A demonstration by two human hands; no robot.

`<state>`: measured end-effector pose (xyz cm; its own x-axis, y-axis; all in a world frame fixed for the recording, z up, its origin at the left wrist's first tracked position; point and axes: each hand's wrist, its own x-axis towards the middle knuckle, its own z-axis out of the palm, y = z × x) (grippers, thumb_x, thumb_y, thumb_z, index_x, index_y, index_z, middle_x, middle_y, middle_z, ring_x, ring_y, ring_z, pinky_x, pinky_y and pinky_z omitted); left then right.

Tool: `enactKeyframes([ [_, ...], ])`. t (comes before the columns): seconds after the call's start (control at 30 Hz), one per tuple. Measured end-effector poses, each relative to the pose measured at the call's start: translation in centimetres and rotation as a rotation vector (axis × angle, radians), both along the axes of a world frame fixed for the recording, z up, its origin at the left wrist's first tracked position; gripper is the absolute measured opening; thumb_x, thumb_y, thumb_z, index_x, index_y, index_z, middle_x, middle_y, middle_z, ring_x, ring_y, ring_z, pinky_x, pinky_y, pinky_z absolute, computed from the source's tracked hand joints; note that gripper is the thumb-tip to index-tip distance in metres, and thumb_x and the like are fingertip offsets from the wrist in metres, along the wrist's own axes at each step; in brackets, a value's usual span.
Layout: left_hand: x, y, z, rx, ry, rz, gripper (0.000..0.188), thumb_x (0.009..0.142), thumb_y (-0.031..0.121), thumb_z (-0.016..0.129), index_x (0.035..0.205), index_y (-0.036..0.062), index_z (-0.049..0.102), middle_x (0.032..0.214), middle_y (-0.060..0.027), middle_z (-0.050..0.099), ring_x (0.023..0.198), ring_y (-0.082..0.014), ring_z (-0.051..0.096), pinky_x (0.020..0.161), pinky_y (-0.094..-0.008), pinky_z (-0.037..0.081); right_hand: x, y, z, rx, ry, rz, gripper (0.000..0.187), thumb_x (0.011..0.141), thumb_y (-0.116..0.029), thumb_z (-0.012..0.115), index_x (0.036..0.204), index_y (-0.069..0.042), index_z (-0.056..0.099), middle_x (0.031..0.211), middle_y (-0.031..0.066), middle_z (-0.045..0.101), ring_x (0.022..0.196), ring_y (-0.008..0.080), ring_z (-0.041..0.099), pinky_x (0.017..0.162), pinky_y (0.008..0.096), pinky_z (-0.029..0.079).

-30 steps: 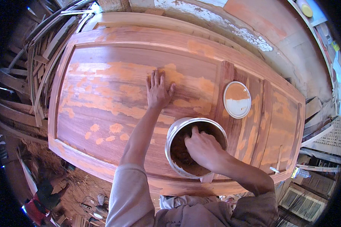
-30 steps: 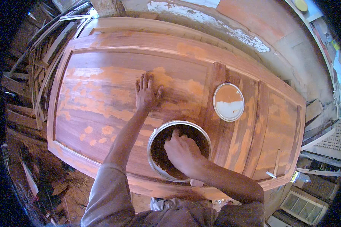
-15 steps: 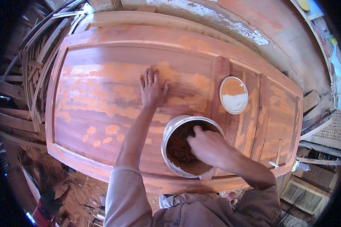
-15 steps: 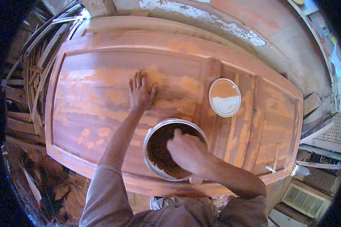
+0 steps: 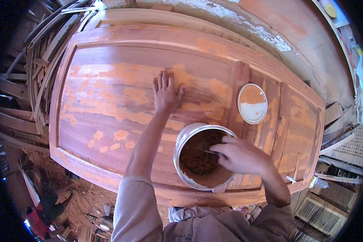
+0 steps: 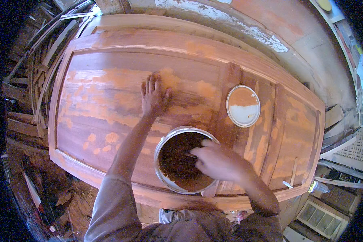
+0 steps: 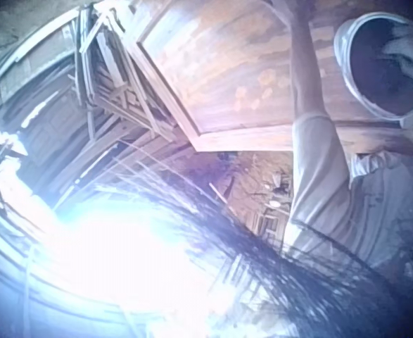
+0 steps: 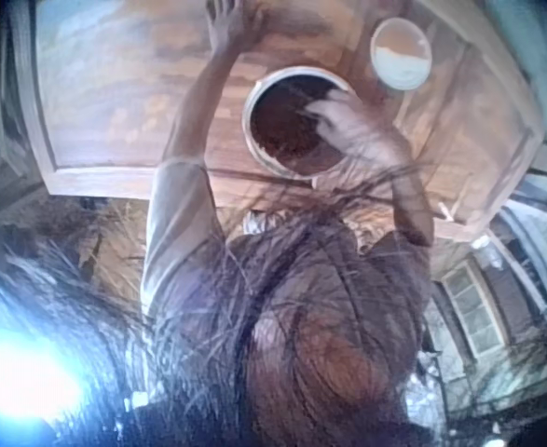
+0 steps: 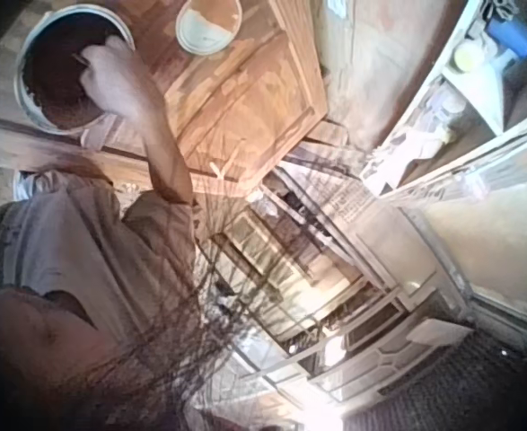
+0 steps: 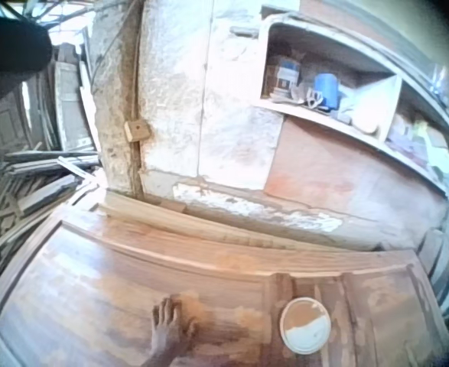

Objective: The person applies a brown paste from a bucket to the surface of a wooden door using a putty knife. The person works on the door's recessed panel and frame edges, smoothing the material by hand and with the knife.

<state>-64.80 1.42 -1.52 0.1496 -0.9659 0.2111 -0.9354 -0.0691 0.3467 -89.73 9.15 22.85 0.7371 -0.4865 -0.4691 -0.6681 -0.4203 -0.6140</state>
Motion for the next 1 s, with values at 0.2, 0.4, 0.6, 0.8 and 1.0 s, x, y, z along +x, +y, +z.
enactKeyframes([
  [0.2,0.1,0.3,0.1,0.001,-0.014,0.016,0.071,0.095,0.053,0.049,0.144,0.0011,0.043,0.156,-0.0220,0.029,0.147,-0.0349,0.022,0.120,-0.0549,0.014,-3.8,1.0,2.8,0.510,-0.061,-0.407,0.029,0.095,-0.008,0.052,0.122,0.001,0.059,0.081,0.0152,0.065,0.069,0.0240,0.065,0.065,0.0365,0.054],
  [0.4,0.0,0.3,0.2,0.013,-0.015,0.015,0.071,0.095,0.053,0.049,0.144,0.0015,0.042,0.156,-0.0217,0.029,0.148,-0.0349,0.022,0.120,-0.0547,0.014,-5.9,4.8,2.5,0.524,-0.284,-0.550,0.023,0.098,-0.007,0.050,0.117,0.004,0.056,0.077,0.0061,0.063,0.067,0.0120,0.063,0.060,0.0276,0.052],
  [0.6,0.3,0.0,0.3,0.037,-0.038,0.014,0.071,0.095,0.051,0.050,0.145,0.0016,0.041,0.157,-0.0203,0.029,0.148,-0.0338,0.022,0.120,-0.0534,0.014,-6.1,8.1,1.1,0.519,-0.495,-0.749,0.026,0.093,-0.003,0.064,0.117,-0.001,0.054,0.090,0.0062,0.062,0.076,0.0120,0.061,0.060,0.0267,0.051],
  [0.8,-1.6,-0.8,1.9,0.051,0.009,-0.005,0.071,0.092,0.049,0.054,0.143,0.0005,0.043,0.156,-0.0187,0.031,0.147,-0.0325,0.024,0.120,-0.0514,0.015,-8.0,8.0,0.8,0.269,-0.661,-0.870,0.031,0.095,-0.008,0.063,0.120,-0.005,0.046,0.104,0.0074,0.060,0.075,0.0083,0.056,0.057,0.0227,0.045],
  [1.0,-0.3,0.3,1.2,0.074,-0.030,0.027,0.072,0.091,0.048,0.057,0.143,0.0008,0.042,0.156,-0.0186,0.030,0.147,-0.0316,0.024,0.121,-0.0505,0.016,-12.8,-1.4,-3.2,0.085,-0.842,-1.234,0.040,0.103,-0.023,0.053,0.136,-0.003,0.044,0.095,0.0065,0.064,0.077,0.0089,0.056,0.063,0.0222,0.045],
])
